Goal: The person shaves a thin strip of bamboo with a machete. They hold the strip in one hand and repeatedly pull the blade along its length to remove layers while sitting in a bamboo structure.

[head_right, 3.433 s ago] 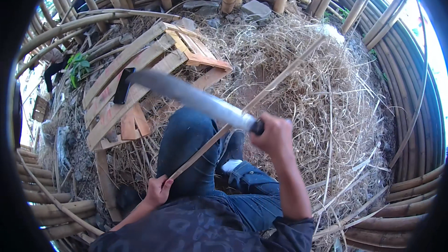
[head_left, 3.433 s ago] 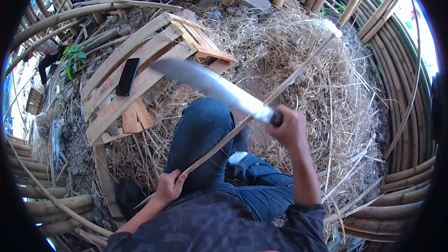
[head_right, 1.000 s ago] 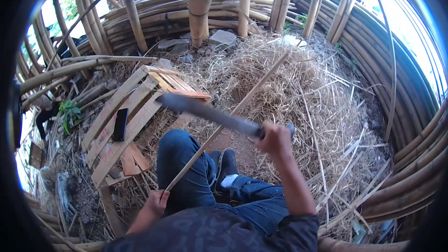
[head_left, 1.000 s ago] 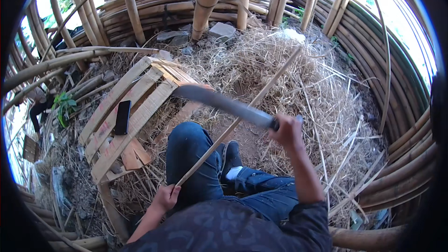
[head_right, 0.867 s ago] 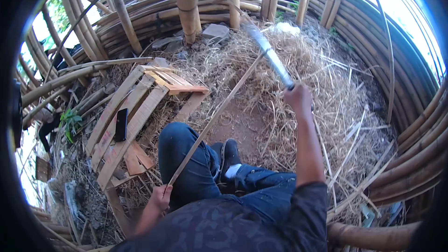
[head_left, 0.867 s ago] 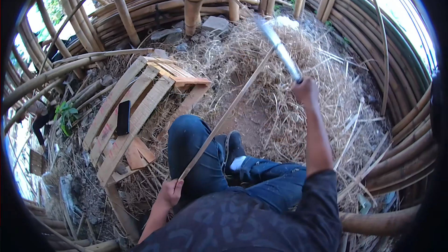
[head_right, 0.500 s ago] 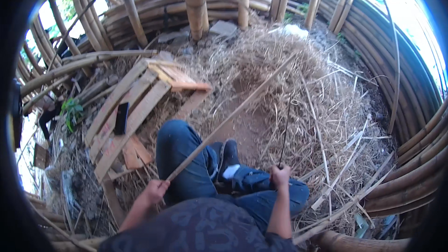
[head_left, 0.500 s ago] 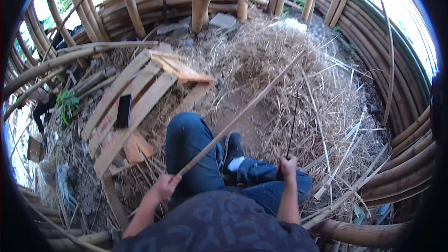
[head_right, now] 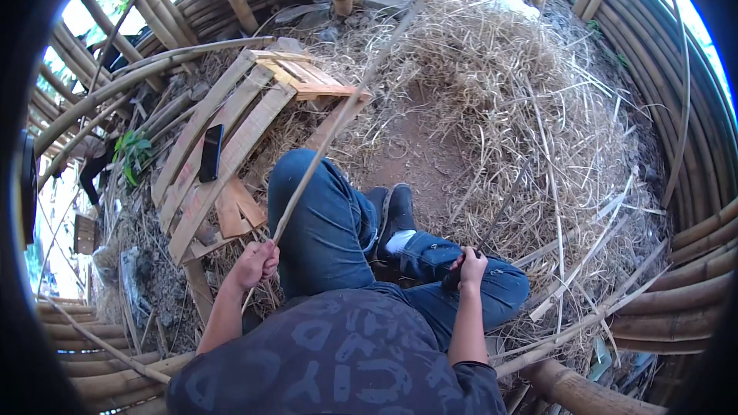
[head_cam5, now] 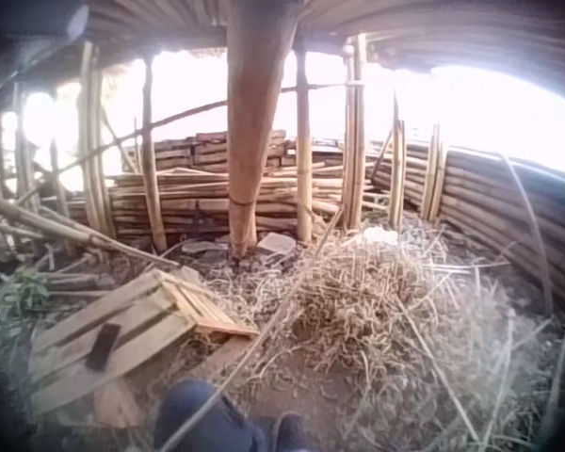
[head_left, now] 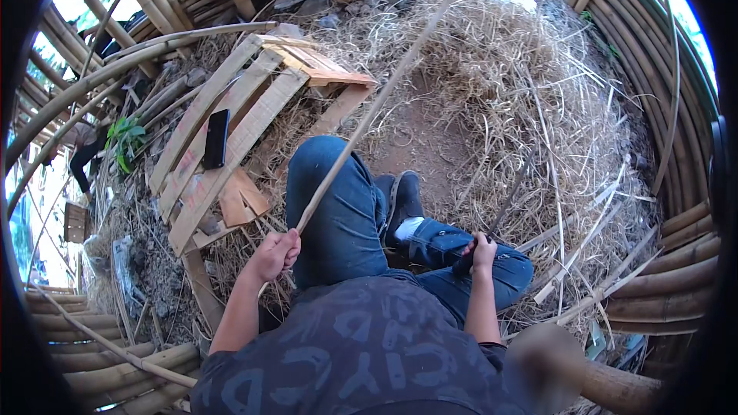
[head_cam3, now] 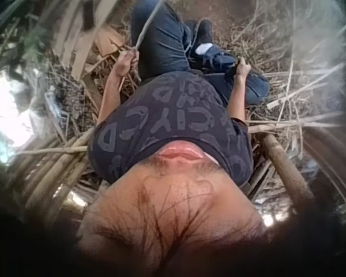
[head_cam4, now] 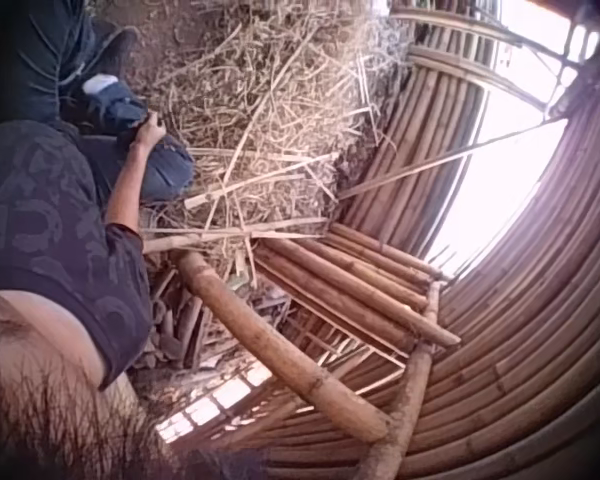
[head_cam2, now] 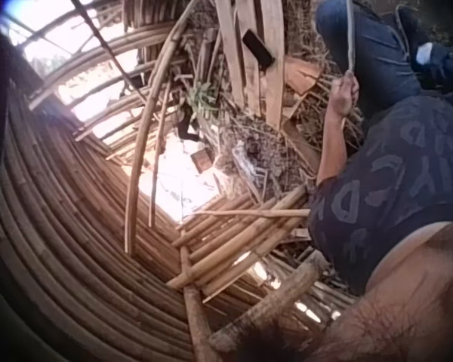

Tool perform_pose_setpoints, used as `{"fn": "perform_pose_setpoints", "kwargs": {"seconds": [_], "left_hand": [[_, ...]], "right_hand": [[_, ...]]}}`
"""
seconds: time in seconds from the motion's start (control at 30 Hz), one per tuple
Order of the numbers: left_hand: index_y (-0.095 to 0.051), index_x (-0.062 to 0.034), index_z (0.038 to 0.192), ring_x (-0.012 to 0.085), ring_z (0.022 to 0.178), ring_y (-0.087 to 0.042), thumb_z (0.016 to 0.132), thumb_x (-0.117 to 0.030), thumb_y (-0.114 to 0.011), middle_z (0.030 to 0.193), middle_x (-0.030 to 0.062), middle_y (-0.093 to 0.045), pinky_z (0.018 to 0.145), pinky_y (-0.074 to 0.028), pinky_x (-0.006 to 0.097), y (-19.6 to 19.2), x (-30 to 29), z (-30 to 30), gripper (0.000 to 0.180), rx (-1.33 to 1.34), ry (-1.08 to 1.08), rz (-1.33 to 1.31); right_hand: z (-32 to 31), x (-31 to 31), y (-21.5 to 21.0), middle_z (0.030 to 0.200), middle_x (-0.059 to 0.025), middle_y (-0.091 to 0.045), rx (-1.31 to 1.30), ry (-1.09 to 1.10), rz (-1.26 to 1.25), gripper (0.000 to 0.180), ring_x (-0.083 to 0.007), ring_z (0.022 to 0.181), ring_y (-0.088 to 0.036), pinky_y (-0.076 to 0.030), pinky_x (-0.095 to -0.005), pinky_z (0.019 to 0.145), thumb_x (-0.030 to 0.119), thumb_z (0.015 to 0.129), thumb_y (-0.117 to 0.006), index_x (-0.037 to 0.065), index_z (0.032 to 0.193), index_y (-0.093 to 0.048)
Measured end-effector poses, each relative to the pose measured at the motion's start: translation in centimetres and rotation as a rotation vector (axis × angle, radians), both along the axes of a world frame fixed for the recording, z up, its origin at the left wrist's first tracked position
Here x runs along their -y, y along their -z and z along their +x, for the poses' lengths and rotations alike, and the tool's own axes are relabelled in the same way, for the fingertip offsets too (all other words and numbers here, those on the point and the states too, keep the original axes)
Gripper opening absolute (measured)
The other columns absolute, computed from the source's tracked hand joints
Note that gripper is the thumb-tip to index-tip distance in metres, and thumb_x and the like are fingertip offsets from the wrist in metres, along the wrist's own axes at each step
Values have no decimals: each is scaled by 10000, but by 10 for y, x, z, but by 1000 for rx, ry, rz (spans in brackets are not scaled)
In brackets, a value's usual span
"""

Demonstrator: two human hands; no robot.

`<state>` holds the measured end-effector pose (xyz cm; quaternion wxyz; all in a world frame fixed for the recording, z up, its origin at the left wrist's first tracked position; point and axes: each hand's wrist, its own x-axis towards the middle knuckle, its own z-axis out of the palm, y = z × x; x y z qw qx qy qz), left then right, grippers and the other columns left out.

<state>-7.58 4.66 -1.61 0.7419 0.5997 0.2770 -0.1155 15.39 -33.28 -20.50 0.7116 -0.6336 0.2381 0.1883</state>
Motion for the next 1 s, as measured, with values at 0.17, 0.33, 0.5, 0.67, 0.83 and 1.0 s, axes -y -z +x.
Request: {"fn": "perform_pose_setpoints", "kwargs": {"seconds": [0.17,0.33,0.5,0.67,0.83,1.0], "left_hand": [[-439,-99,630,47,466,-325,999,-440,-422,537,-47,-372,438,-274,224,-7,-12,13,502,-46,-4,153],[-495,-74,592,59,477,-372,978,-458,-463,537,-39,-428,448,-304,231,-15,-18,33,545,-75,78,299],[-544,-59,574,58,437,-379,974,-420,-487,483,-47,-425,423,-301,240,-19,-22,43,542,-139,156,312],[-567,-39,602,54,401,-353,981,-421,-479,470,-35,-416,397,-257,228,-15,-18,44,545,-110,133,292],[-590,-30,599,51,408,-370,973,-449,-481,468,-39,-422,400,-266,221,-13,-18,48,572,-79,146,325],[-615,-37,580,62,445,-406,965,-430,-504,475,-29,-452,438,-311,248,-17,-17,47,561,-92,152,383]], "right_hand": [[-13,-24,18,545,-39,-457,-140,-11,14,182,-157,409,-465,-430,-313,385,154,821,-579,68,694,-481],[-14,-29,18,545,-33,-464,-114,-32,5,164,-151,406,-465,-426,-302,381,150,824,-582,57,714,-504],[-17,-36,11,545,-40,-479,-73,-28,-25,146,-144,405,-477,-417,-290,379,93,851,-560,23,725,-535],[-15,-48,0,535,-42,-496,117,-64,-57,136,-133,395,-485,-412,-272,378,55,843,-580,23,723,-526],[-10,-71,-29,546,-26,-509,308,-168,-79,147,-104,413,-497,-404,-242,402,73,861,-618,26,760,-521],[-6,-100,-71,538,-16,-530,527,-348,-143,166,-91,444,-515,-390,-241,438,87,825,-666,14,760,-531]]}}
